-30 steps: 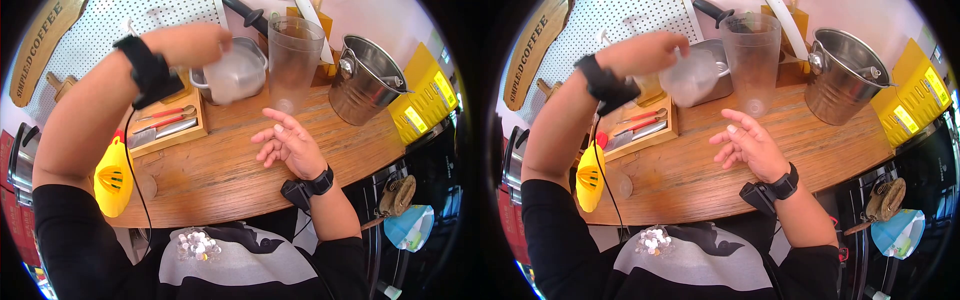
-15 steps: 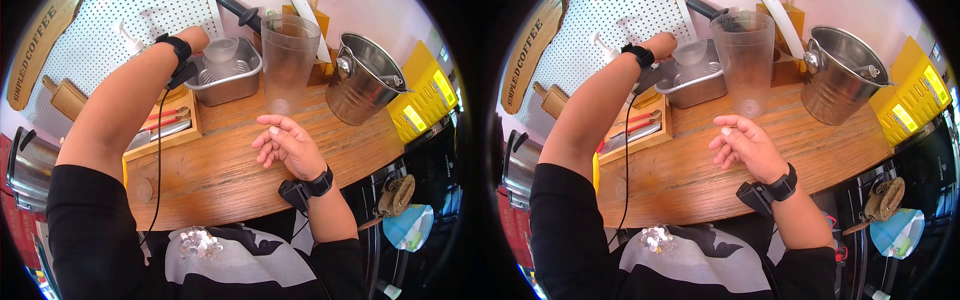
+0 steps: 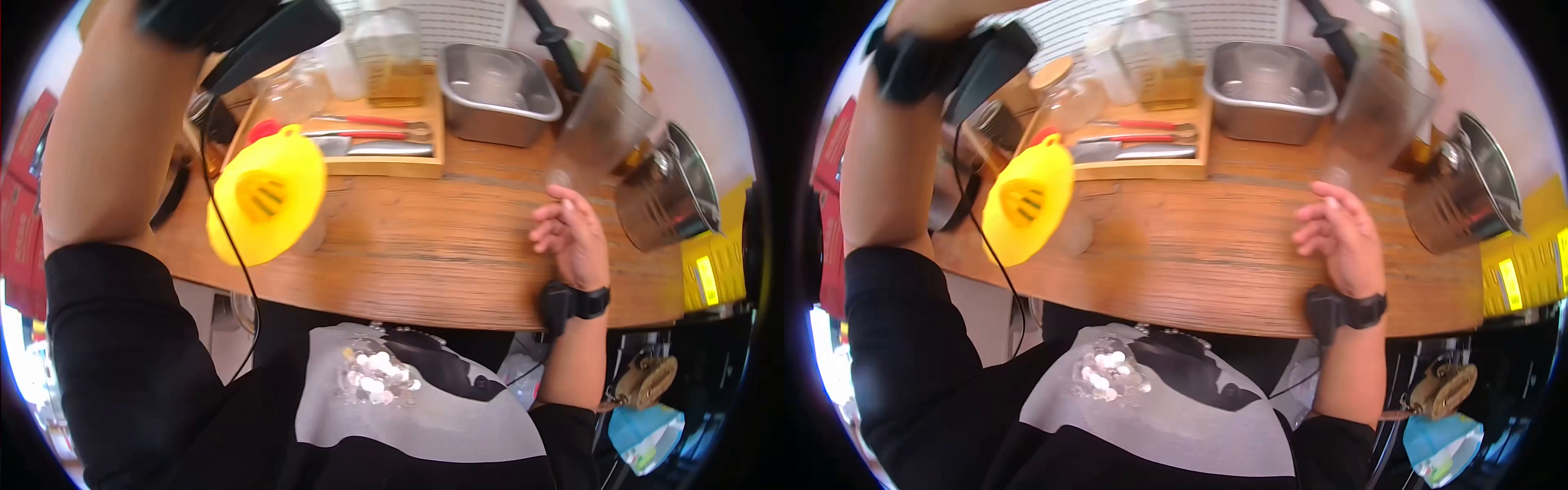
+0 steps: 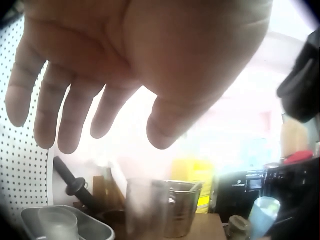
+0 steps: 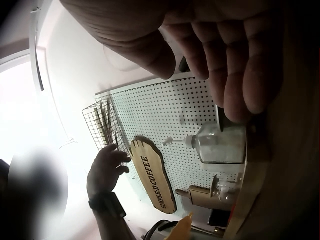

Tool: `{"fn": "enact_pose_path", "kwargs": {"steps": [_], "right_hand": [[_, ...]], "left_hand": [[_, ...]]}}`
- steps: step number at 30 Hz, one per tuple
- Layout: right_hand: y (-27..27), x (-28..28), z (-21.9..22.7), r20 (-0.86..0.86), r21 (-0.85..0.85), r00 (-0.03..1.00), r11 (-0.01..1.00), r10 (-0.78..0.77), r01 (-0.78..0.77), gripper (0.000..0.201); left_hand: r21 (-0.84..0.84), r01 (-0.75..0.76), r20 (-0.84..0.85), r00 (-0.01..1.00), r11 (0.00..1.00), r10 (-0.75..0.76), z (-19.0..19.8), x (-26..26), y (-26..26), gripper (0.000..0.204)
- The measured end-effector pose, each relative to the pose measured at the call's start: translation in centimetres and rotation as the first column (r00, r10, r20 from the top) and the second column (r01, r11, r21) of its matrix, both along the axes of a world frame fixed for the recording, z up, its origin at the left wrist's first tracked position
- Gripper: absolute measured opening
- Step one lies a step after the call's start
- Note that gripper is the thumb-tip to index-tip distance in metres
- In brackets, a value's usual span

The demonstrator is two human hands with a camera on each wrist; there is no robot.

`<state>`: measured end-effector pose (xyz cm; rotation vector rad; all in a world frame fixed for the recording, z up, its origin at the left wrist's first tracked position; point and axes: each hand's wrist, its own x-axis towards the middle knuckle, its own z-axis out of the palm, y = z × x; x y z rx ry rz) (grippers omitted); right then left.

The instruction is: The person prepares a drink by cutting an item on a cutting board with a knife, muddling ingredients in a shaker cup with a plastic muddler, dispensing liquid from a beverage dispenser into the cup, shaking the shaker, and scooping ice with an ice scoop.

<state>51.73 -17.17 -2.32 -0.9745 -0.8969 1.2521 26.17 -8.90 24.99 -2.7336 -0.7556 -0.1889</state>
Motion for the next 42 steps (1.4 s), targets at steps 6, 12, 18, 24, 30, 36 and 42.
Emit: {"fn": "enact_pose_path", "kwargs": {"steps": [6, 12, 18, 24, 30, 36, 42], "right_hand": [[0.8, 0.1, -0.7, 0.06, 0.016, 0.998, 1.0, 0.005, -0.006, 0.032], [0.5, -5.0, 2.5, 0.263, -0.032, 0.962, 0.998, 0.068, -0.062, 0.037], [2.8, -14.0, 5.5, 0.299, -0.087, 0.912, 0.959, 0.282, -0.269, 0.044], [5.6, -19.9, 6.2, 0.257, -0.242, 0.902, 0.927, 0.346, -0.287, 0.036], [6.7, -21.1, 6.3, 0.082, -0.274, 0.937, 0.911, 0.34, -0.307, 0.031], [7.0, -14.7, 12.3, -0.008, 0.098, 0.999, 0.994, -0.038, 0.039, 0.033], [9.4, -7.1, 14.9, 0.708, 0.241, 0.464, 0.799, -0.533, 0.551, 0.026]], "left_hand": [[-0.097, 0.248, 0.131, 0.963, 0.964, -0.234, -4.3, -13.1, 2.2, 0.068], [-0.434, 0.141, 0.299, 0.954, 0.89, -0.006, -11.4, -20.0, 2.4, 0.09], [-0.712, 0.25, 0.573, 0.748, 0.656, 0.336, -16.1, -22.9, 5.4, 0.064], [-0.875, 0.414, 0.483, 0.725, 0.249, 0.492, -18.6, -23.0, 7.3, 0.032], [-0.772, 0.575, 0.623, 0.595, 0.273, 0.508, -22.0, -23.5, 7.8, 0.037], [-0.631, 0.747, 0.671, 0.389, 0.21, 0.632, -25.5, -24.6, 8.9, 0.05], [-0.657, 0.681, 0.713, 0.423, 0.322, 0.56, -24.9, -24.0, 7.4, 0.054]]}}
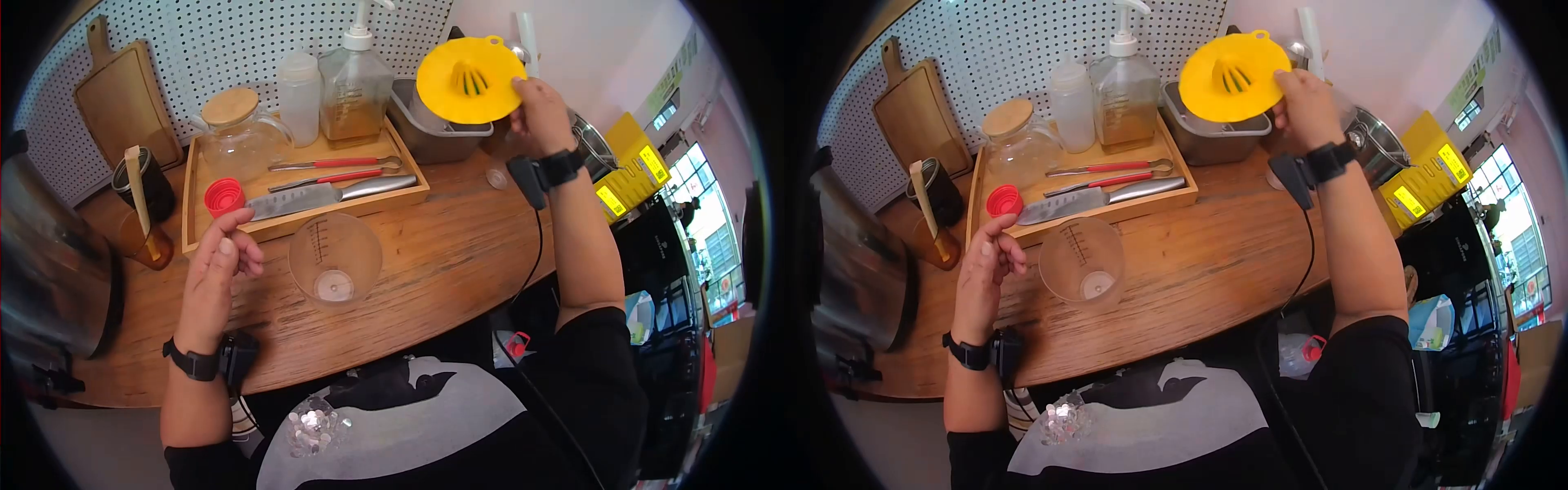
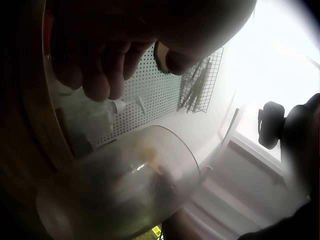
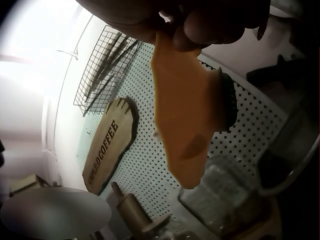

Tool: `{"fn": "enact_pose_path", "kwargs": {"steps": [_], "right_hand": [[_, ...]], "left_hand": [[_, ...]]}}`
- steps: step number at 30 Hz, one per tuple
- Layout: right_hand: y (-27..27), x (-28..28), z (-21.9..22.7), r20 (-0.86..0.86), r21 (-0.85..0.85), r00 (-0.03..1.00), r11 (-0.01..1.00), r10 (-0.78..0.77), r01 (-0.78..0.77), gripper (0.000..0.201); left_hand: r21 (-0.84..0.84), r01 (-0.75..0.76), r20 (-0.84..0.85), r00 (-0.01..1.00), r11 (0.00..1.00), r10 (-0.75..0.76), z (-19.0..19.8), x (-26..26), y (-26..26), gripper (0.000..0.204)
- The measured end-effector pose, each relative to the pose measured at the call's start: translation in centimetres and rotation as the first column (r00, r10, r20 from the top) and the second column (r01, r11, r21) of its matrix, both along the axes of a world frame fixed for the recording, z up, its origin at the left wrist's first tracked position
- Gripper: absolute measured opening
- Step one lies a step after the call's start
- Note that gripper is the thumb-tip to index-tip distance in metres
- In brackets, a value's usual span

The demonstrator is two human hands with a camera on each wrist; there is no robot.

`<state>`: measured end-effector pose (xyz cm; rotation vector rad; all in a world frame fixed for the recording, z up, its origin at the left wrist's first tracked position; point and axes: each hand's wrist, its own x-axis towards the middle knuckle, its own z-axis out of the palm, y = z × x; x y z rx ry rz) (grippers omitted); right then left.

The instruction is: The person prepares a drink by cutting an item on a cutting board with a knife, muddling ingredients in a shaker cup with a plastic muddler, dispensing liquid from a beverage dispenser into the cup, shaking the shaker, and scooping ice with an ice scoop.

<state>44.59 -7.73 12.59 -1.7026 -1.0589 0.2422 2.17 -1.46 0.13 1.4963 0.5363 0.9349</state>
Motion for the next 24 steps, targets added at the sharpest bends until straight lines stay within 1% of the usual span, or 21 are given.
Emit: {"fn": "enact_pose_path", "kwargs": {"steps": [1, 2, 3, 4, 5, 6, 7, 8, 10, 11, 19, 21, 22, 24], "right_hand": [[1.1, 0.7, -0.7, 0.002, 0.0, 1.0, 1.0, -0.002, 0.002, 0.026], [2.5, 1.3, -1.8, 0.166, 0.022, 0.986, 1.0, -0.026, 0.022, 0.028], [3.4, 1.2, -2.6, 0.322, 0.048, 0.945, 0.998, -0.05, 0.036, 0.032], [3.9, 0.8, -2.8, 0.321, 0.049, 0.946, 0.998, -0.049, 0.036, 0.032], [4.5, 0.3, -3.1, 0.547, 0.051, 0.835, 0.997, -0.069, 0.049, 0.032], [5.1, -0.5, -3.2, 0.737, 0.057, 0.67, 0.997, -0.083, 0.061, 0.032], [5.4, -1.6, -2.9, 0.748, -0.02, 0.66, 0.992, -0.066, 0.123, 0.03], [6.1, -1.9, -3.2, 0.748, -0.02, 0.661, 0.992, -0.065, 0.121, 0.03], [7.7, -1.8, -4.0, 0.811, 0.017, 0.58, 0.995, -0.073, 0.102, 0.031], [8.2, -1.9, -4.2, 0.819, -0.01, 0.571, 0.993, -0.059, 0.117, 0.03], [10.6, -2.9, -5.1, 0.848, -0.045, 0.528, 0.984, -0.053, 0.172, 0.03], [10.4, -3.4, -4.8, 0.873, -0.075, 0.486, 0.981, -0.022, 0.179, 0.03], [10.2, -3.4, -4.6, 0.873, -0.075, 0.486, 0.981, -0.022, 0.18, 0.03], [9.7, -3.0, -4.1, 0.831, -0.006, 0.547, 0.983, -0.098, 0.185, 0.03]], "left_hand": [[0.03, -0.009, -0.015, 1.0, 1.0, 0.009, 0.0, 0.0, -0.1, 0.054], [0.029, -0.006, -0.015, 1.0, 1.0, 0.007, 0.0, 0.0, -0.2, 0.054], [0.044, -0.017, -0.026, 1.0, 0.999, 0.018, 0.0, 0.0, -0.2, 0.054], [0.061, -0.029, -0.035, 0.999, 0.998, 0.031, 0.1, 0.0, -0.2, 0.054], [0.063, -0.031, -0.036, 0.999, 0.998, 0.033, 0.1, -0.1, -0.3, 0.054], [0.067, -0.042, -0.039, 0.998, 0.997, 0.044, 0.2, 0.0, -0.4, 0.054], [0.07, -0.053, -0.041, 0.998, 0.996, 0.056, 0.2, 0.0, -0.4, 0.055], [0.071, -0.055, -0.041, 0.997, 0.996, 0.058, 0.3, 0.0, -0.5, 0.055], [0.076, -0.053, -0.049, 0.997, 0.996, 0.057, 0.3, 0.0, -0.4, 0.054], [0.076, -0.054, -0.05, 0.997, 0.996, 0.058, 0.2, -0.1, -0.4, 0.054], [0.133, -0.037, -0.07, 0.996, 0.99, 0.047, 0.1, 0.0, -0.6, 0.054], [0.137, -0.043, -0.079, 0.995, 0.99, 0.054, 0.3, 0.0, -0.7, 0.054], [0.141, -0.047, -0.086, 0.994, 0.989, 0.06, 0.3, 0.0, -0.7, 0.054], [0.14, -0.05, -0.086, 0.994, 0.989, 0.062, 0.2, 0.0, -0.7, 0.055]]}}
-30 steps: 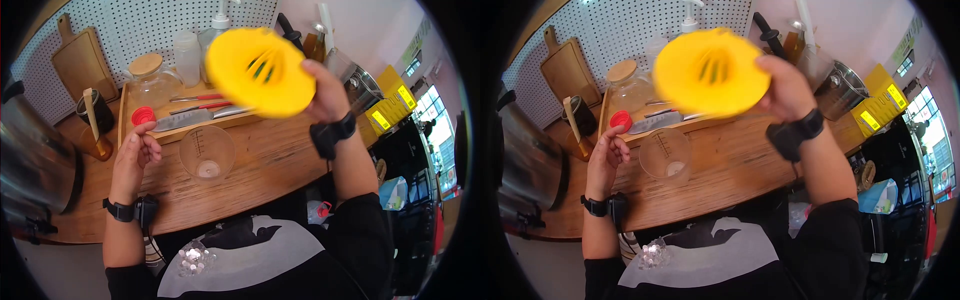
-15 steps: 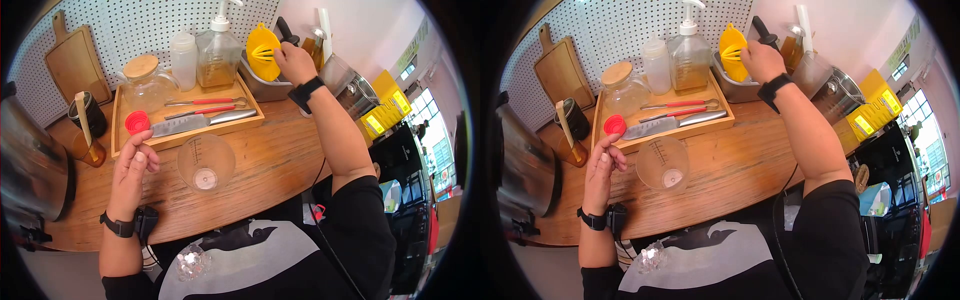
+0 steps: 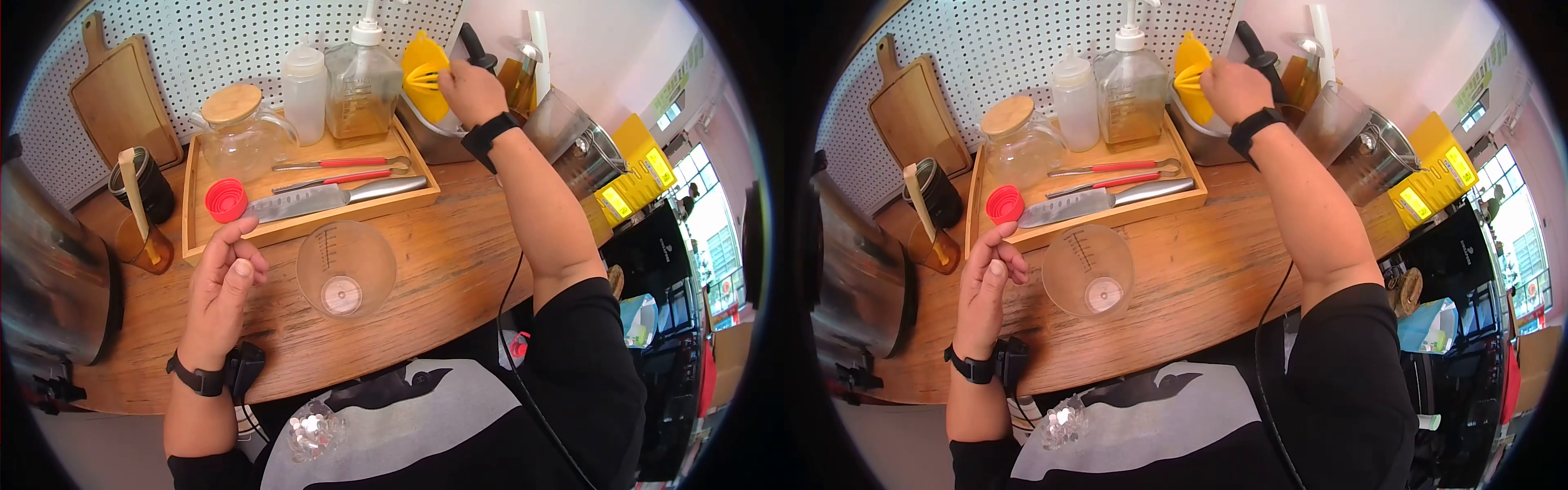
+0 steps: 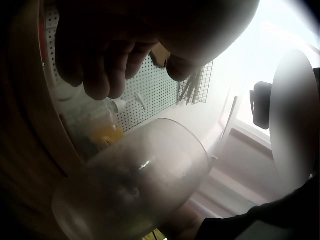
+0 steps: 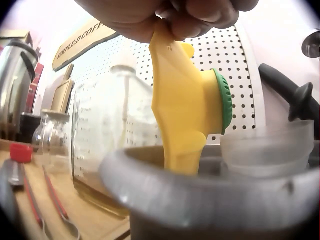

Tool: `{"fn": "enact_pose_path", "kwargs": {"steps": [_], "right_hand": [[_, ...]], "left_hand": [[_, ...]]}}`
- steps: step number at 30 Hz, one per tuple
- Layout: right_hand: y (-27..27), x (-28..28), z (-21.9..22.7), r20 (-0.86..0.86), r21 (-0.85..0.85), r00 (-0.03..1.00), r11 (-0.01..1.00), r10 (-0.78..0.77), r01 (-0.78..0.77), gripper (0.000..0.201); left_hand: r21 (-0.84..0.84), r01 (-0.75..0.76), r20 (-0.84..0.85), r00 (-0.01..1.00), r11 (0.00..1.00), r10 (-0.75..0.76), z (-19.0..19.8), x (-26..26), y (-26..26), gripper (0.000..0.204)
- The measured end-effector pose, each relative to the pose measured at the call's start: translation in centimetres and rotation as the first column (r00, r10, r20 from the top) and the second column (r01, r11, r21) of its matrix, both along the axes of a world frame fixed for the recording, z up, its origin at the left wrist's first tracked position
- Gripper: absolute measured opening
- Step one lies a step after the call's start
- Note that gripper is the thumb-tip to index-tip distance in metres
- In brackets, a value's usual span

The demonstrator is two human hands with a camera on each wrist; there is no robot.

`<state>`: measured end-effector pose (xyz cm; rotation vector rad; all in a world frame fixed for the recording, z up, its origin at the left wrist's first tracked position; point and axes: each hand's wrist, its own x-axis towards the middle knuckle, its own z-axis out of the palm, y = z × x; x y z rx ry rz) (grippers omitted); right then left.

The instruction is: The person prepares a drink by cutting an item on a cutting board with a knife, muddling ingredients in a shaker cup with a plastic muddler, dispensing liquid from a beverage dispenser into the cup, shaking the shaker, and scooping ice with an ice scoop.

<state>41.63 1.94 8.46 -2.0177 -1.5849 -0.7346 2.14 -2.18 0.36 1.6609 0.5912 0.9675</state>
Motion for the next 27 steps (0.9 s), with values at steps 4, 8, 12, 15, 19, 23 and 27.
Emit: {"fn": "enact_pose_path", "kwargs": {"steps": [4, 8, 12, 15, 19, 23, 27], "right_hand": [[-1.3, 2.2, 1.9, -0.035, 0.12, 0.999, 0.992, -0.034, 0.038, 0.031], [-3.1, 3.9, 3.8, 0.073, 0.193, 0.993, 0.978, -0.096, 0.081, 0.031], [-3.6, 4.5, 3.5, 0.212, 0.095, 0.944, 0.967, -0.253, 0.238, 0.029], [-2.9, 5.6, 1.9, 0.21, 0.011, 0.936, 0.957, -0.284, 0.288, 0.028], [-1.7, 6.2, 0.8, 0.126, -0.114, 0.934, 0.93, -0.335, 0.349, 0.03], [-0.6, 6.8, 0.3, -0.008, -0.16, 0.927, 0.915, -0.376, 0.37, 0.033], [-0.3, 6.2, 1.2, -0.057, -0.217, 0.921, 0.906, -0.384, 0.364, 0.034]], "left_hand": [[0.008, -0.025, -0.021, 0.999, 1.0, 0.025, -0.1, 0.1, 0.0, 0.055], [-0.033, 0.036, -0.001, 0.999, 0.999, -0.036, 0.0, -0.2, 0.0, 0.051], [-0.025, 0.03, 0.006, 1.0, 0.999, -0.03, 0.0, -0.3, -0.1, 0.051], [-0.023, 0.021, 0.005, 1.0, 1.0, -0.021, 0.1, -0.3, -0.2, 0.05], [-0.013, 0.022, -0.003, 1.0, 1.0, -0.022, 0.1, -0.3, 0.0, 0.05], [0.035, -0.041, -0.029, 0.999, 0.999, 0.042, 0.2, 0.0, -0.3, 0.057], [0.023, -0.009, -0.008, 1.0, 1.0, 0.009, 0.2, -0.3, -0.3, 0.053]]}}
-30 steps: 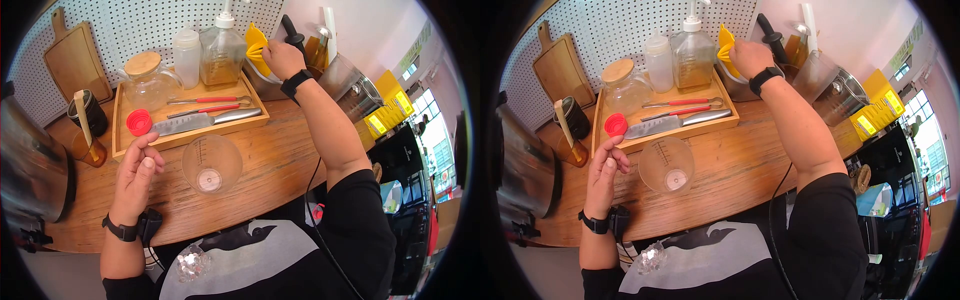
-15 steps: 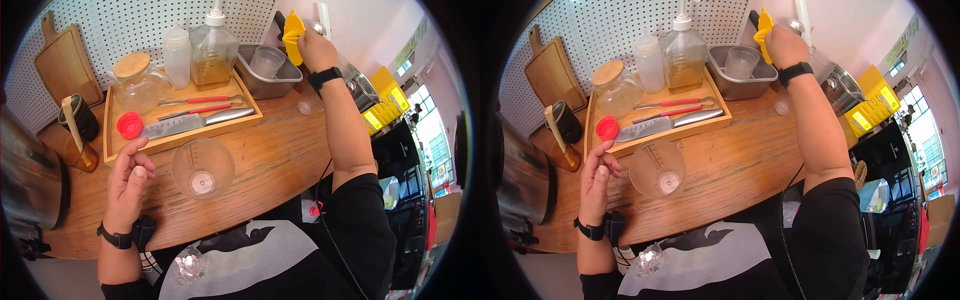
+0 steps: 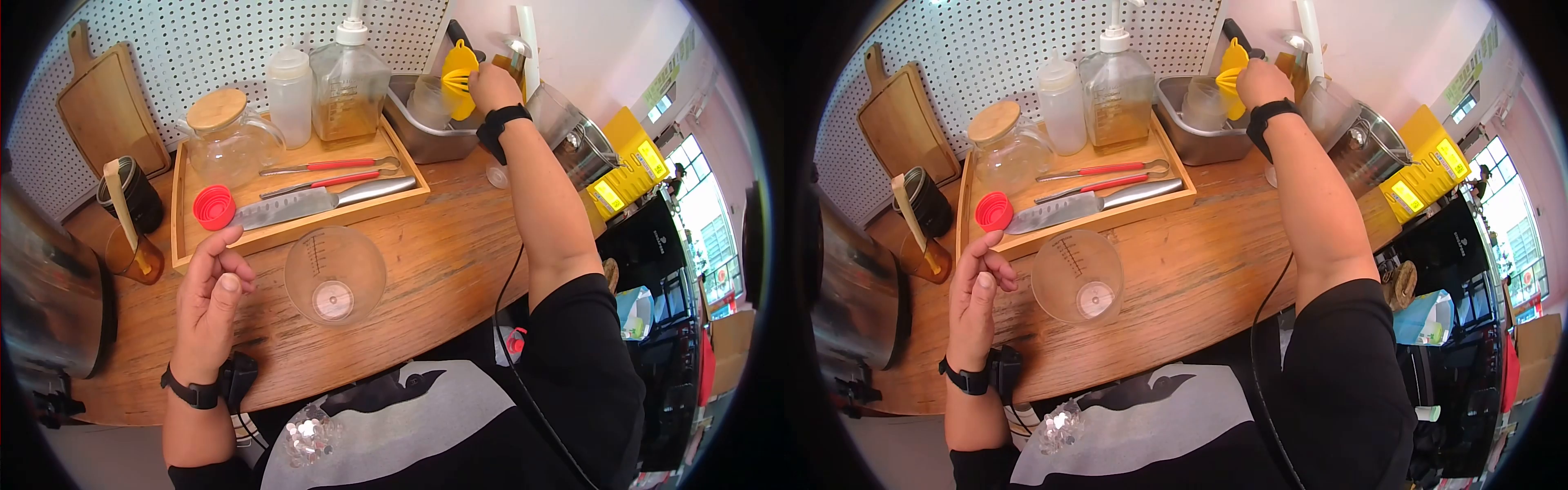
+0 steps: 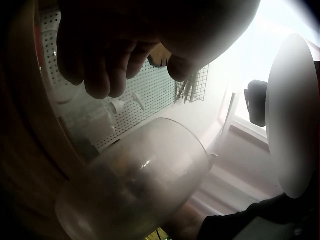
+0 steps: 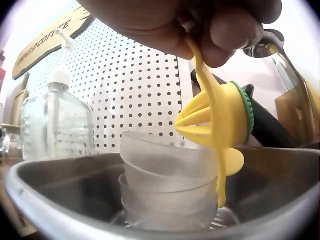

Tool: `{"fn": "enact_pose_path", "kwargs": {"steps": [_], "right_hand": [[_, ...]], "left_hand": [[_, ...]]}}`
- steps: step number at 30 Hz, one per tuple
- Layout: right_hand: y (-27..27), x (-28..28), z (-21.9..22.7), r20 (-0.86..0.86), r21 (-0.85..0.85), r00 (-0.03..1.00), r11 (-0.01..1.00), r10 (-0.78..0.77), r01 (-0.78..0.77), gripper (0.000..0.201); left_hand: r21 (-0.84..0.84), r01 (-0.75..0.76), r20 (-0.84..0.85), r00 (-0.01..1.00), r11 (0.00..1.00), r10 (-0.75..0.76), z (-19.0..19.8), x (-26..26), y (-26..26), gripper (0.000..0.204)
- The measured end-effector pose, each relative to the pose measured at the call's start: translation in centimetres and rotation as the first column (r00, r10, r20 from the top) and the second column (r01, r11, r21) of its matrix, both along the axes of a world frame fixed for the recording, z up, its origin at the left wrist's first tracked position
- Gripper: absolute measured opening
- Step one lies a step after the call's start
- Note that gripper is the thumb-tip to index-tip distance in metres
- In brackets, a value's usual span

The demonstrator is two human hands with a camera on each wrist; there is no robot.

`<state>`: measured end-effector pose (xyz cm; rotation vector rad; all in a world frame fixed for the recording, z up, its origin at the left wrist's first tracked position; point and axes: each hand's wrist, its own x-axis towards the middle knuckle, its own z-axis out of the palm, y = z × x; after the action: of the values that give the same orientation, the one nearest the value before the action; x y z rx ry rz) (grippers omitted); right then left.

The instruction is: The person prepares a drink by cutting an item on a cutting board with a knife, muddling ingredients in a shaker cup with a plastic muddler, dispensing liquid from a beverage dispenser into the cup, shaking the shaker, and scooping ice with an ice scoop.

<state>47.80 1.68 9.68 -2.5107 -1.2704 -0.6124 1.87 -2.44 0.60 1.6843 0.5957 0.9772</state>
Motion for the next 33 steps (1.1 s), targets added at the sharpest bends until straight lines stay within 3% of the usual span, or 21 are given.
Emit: {"fn": "enact_pose_path", "kwargs": {"steps": [9, 14, 18, 23, 28, 33], "right_hand": [[-0.3, 0.9, -0.2, -0.004, 0.131, 0.993, 0.985, 0.118, -0.116, 0.035], [-0.5, 0.4, 0.6, 0.113, 0.015, 0.992, 0.998, 0.054, -0.057, 0.032], [-0.6, 0.2, 0.7, 0.104, -0.082, 0.995, 0.997, 0.01, -0.002, 0.032], [0.9, 1.8, -1.2, -0.048, -0.107, 0.999, 0.994, -0.024, 0.019, 0.032], [1.7, 2.2, -1.6, -0.096, -0.109, 0.994, 0.993, -0.047, 0.037, 0.032], [2.0, 3.4, -2.0, 0.056, -0.149, 0.998, 0.989, -0.002, 0.01, 0.031]], "left_hand": [[-0.012, 0.024, 0.003, 1.0, 1.0, -0.024, -0.1, -0.1, 0.2, 0.051], [-0.017, 0.022, -0.004, 1.0, 1.0, -0.022, -0.2, -0.1, 0.3, 0.051], [0.016, -0.023, -0.026, 0.999, 1.0, 0.023, -0.1, 0.1, 0.0, 0.054], [0.039, -0.052, -0.051, 0.997, 0.998, 0.054, -0.3, 0.1, 0.1, 0.059], [-0.02, 0.017, -0.021, 1.0, 1.0, -0.017, -0.3, -0.2, 0.3, 0.052], [-0.018, 0.011, -0.019, 1.0, 1.0, -0.012, -0.2, -0.2, 0.2, 0.05]]}}
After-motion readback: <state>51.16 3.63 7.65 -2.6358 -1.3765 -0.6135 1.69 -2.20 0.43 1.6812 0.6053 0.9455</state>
